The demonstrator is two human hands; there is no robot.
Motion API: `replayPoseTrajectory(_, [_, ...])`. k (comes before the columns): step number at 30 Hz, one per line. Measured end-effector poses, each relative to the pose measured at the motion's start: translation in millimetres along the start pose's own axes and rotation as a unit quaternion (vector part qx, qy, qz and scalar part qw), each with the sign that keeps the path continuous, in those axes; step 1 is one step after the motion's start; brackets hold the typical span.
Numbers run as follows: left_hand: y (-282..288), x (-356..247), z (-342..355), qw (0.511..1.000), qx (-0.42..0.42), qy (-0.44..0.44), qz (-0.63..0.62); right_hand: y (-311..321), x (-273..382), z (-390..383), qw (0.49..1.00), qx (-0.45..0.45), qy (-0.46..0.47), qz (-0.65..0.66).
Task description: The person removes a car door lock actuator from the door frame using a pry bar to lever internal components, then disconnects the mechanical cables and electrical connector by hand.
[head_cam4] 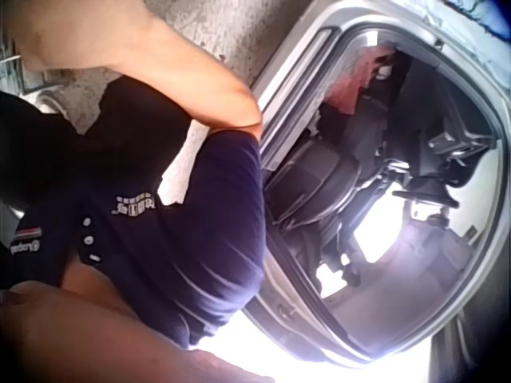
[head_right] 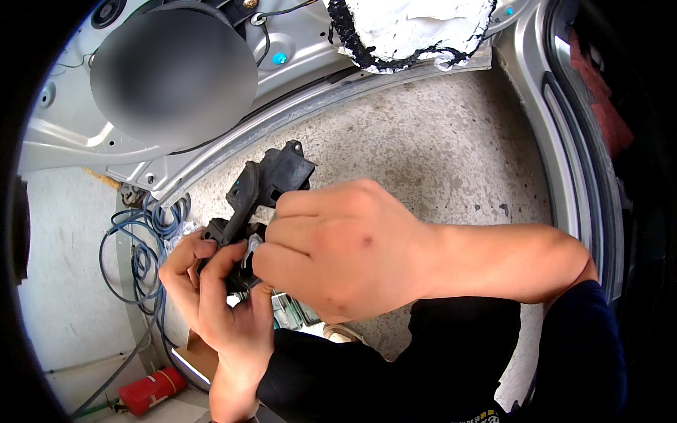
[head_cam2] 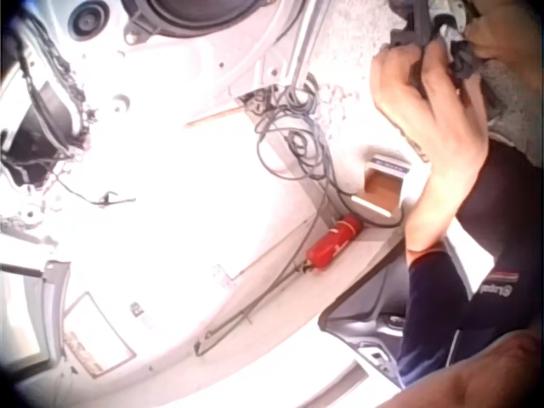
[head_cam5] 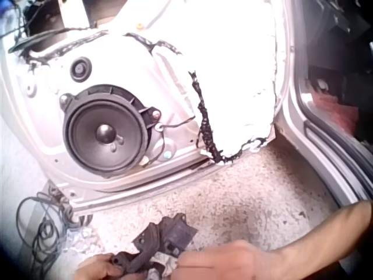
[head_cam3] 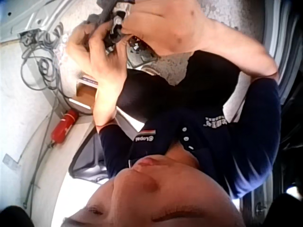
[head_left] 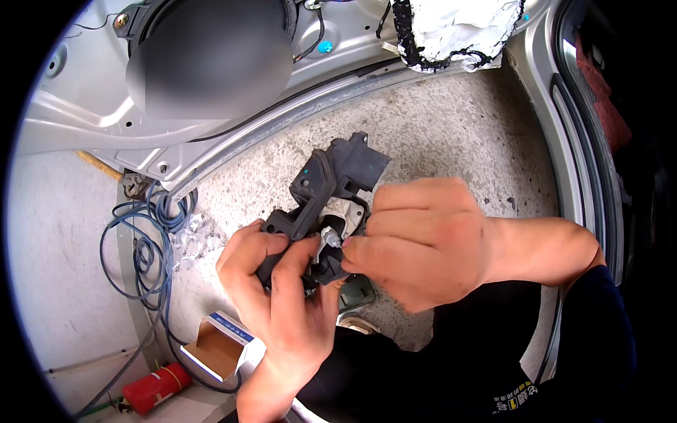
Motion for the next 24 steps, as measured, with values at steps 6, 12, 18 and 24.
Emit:
replayPoseTrajectory(6, [-2,4,-3,1.000,-0.024,0.002,-0.015,6,-1,4,0.998,0.019,-0.045,0.037])
replayPoseTrajectory(12, [-1,0,4,1.000,-0.012,-0.021,0.013,7,7,1,0.996,0.036,-0.053,0.065])
replayPoseTrajectory(18, [-2,5,1,0.999,-0.010,-0.018,0.034,8,0,6,0.977,0.081,-0.189,0.057])
replayPoseTrajectory(24, [-7,4,4,0.998,-0.015,-0.034,0.058,5,-7,8,0.961,0.074,-0.258,0.072])
Point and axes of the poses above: each hand's wrist, its own z-axis towards the middle knuckle, its own y-axis out of the back of the hand, x = y × z, the point moved 3 cm from there along z, towards the middle knuckle, and after that the axes turned 14 degrees about -y, right-handed, at the moved point
